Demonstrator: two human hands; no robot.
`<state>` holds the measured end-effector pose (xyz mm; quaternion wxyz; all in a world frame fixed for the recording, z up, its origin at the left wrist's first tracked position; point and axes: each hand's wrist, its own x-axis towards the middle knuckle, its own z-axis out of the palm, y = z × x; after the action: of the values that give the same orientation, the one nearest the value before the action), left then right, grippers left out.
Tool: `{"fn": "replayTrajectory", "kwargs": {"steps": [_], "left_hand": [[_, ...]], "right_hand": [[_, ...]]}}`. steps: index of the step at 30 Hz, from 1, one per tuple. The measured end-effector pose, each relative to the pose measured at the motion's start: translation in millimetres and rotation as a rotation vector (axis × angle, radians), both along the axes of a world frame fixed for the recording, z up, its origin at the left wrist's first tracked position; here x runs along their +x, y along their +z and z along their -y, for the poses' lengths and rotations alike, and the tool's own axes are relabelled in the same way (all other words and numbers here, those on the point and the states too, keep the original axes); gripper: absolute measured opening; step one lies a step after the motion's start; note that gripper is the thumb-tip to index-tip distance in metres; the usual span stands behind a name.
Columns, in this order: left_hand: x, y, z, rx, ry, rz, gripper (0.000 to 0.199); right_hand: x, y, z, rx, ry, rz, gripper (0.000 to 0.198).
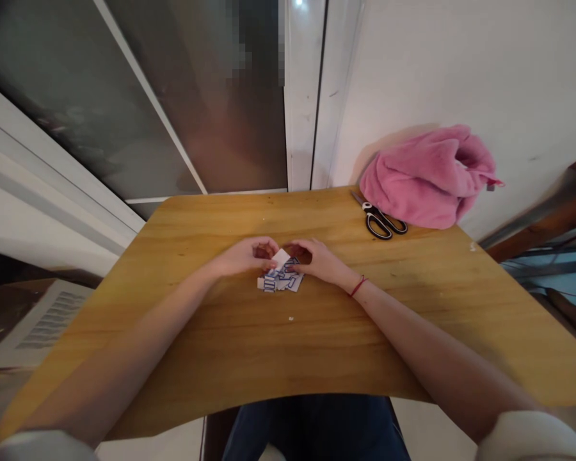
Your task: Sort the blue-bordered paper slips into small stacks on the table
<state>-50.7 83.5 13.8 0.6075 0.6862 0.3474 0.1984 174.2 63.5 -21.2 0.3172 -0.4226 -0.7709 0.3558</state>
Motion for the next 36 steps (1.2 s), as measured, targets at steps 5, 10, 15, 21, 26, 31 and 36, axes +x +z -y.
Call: {"fn": "replayTrajectory", "kwargs": {"steps": [5, 10, 15, 21, 26, 31, 36], "left_hand": [[6.5, 8.2, 6.2, 0.296, 0.109, -0.149, 0.019], [-4.8, 20.7, 12.0, 0.407, -0.085, -0.525, 0.038], [5.7, 7.2, 19.2, 0.477, -0.109, -0.716, 0.035], [11.0, -1.2, 18.6, 0.429, -0.097, -0.685, 0.03], [-0.7, 9.7, 13.7, 0.338, -0.121, -0.635, 0.028], [-16.4, 33.1, 4.0, 0.158, -0.323, -0.469, 0.026], [6.7, 28.1, 16.0, 0.248, -0.142, -0.404, 0.031]], "right_hand": [[6.9, -1.7, -5.2, -0.082, -0.087, -0.239, 0.036], [9.7, -4.8, -8.7, -0.106, -0.2, -0.323, 0.029], [2.6, -3.4, -2.9, -0.067, -0.044, -0.118, 0.046], [2.7, 0.0, 0.6, 0.051, 0.043, 0.13, 0.054], [2.4, -0.7, 0.4, 0.058, 0.042, 0.105, 0.053], [-2.0, -0.3, 0.1, 0.075, 0.02, 0.071, 0.053], [-3.0, -0.8, -0.1, -0.023, -0.022, -0.04, 0.036]]}}
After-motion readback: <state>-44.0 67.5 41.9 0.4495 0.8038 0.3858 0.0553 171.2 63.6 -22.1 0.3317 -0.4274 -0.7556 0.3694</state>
